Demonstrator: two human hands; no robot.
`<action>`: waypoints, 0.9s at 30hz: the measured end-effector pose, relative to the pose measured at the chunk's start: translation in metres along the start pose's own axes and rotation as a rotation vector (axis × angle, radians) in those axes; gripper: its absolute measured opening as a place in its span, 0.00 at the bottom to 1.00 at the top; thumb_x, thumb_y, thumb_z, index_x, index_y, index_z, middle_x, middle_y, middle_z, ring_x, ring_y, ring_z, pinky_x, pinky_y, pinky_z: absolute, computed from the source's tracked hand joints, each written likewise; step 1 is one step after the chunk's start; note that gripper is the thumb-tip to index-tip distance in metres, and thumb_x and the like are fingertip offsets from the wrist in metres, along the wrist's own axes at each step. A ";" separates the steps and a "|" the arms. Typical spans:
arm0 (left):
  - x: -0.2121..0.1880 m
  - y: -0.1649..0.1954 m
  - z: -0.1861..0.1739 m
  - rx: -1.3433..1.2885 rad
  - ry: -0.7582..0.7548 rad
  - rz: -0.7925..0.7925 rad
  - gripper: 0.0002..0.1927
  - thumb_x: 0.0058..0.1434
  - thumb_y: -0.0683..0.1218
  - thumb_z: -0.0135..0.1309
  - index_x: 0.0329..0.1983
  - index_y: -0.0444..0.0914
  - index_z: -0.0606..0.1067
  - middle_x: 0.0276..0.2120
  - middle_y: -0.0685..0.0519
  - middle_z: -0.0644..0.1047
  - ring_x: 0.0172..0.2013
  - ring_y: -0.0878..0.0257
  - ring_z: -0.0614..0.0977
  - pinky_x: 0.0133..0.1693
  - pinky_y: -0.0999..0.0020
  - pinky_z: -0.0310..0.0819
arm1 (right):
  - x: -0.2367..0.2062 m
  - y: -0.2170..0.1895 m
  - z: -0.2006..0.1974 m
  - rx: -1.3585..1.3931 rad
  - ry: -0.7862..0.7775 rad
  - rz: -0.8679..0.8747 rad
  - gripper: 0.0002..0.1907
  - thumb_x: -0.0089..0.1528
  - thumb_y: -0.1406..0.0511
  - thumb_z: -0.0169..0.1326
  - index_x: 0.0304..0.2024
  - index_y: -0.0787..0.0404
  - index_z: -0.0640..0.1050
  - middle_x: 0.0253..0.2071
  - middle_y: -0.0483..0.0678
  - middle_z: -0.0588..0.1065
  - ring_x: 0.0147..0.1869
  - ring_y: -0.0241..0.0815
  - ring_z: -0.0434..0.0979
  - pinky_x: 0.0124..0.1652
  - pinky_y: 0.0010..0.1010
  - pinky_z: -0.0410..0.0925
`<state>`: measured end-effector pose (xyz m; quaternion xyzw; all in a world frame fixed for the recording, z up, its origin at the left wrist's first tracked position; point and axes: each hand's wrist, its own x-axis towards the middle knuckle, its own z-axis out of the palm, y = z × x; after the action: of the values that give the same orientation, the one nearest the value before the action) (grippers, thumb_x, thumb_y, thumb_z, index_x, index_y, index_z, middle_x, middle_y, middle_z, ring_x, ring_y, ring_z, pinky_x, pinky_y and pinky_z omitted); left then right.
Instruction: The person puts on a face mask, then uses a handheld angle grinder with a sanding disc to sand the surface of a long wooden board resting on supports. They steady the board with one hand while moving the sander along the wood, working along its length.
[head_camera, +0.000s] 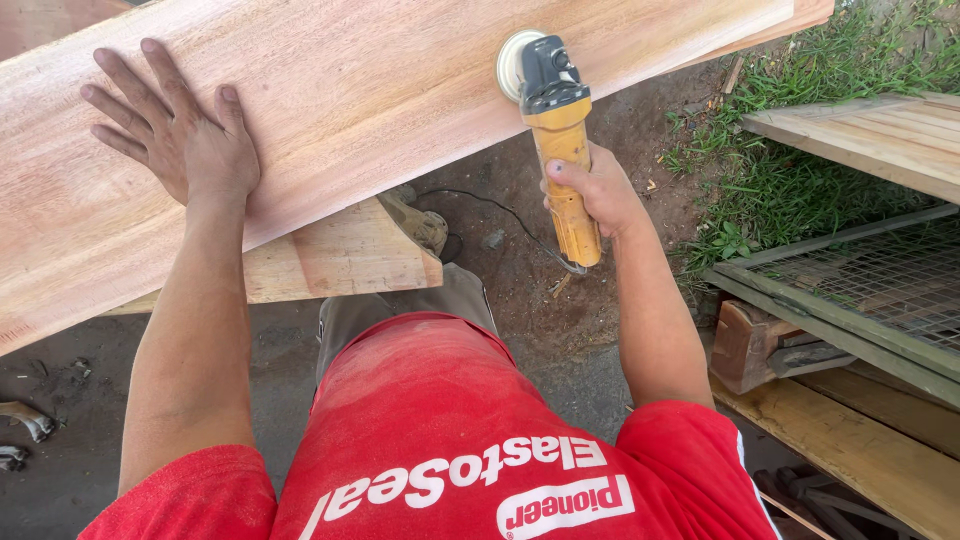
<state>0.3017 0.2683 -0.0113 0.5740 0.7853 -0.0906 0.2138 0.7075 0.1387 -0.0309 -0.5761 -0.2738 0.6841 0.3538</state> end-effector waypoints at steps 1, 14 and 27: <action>0.000 0.000 0.000 0.000 0.000 -0.003 0.38 0.83 0.67 0.32 0.86 0.49 0.35 0.80 0.44 0.29 0.77 0.39 0.28 0.76 0.37 0.18 | 0.000 -0.001 -0.002 -0.018 0.033 -0.002 0.21 0.61 0.59 0.61 0.50 0.65 0.73 0.34 0.50 0.76 0.34 0.41 0.78 0.36 0.35 0.76; 0.004 -0.003 0.000 0.029 -0.021 0.002 0.39 0.82 0.68 0.30 0.86 0.49 0.34 0.81 0.43 0.29 0.77 0.37 0.28 0.76 0.35 0.18 | 0.006 -0.048 -0.087 0.022 0.261 -0.064 0.22 0.64 0.57 0.59 0.53 0.64 0.71 0.37 0.55 0.76 0.35 0.47 0.80 0.36 0.39 0.77; 0.020 -0.020 0.015 -0.002 -0.002 0.030 0.42 0.81 0.69 0.31 0.88 0.50 0.35 0.82 0.42 0.29 0.79 0.36 0.27 0.77 0.32 0.19 | 0.024 -0.035 -0.020 0.019 0.156 -0.032 0.21 0.63 0.58 0.59 0.51 0.66 0.72 0.36 0.54 0.76 0.35 0.45 0.80 0.37 0.38 0.78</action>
<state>0.2815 0.2730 -0.0355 0.5855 0.7764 -0.0872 0.2162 0.7309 0.1787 -0.0214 -0.6199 -0.2479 0.6340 0.3903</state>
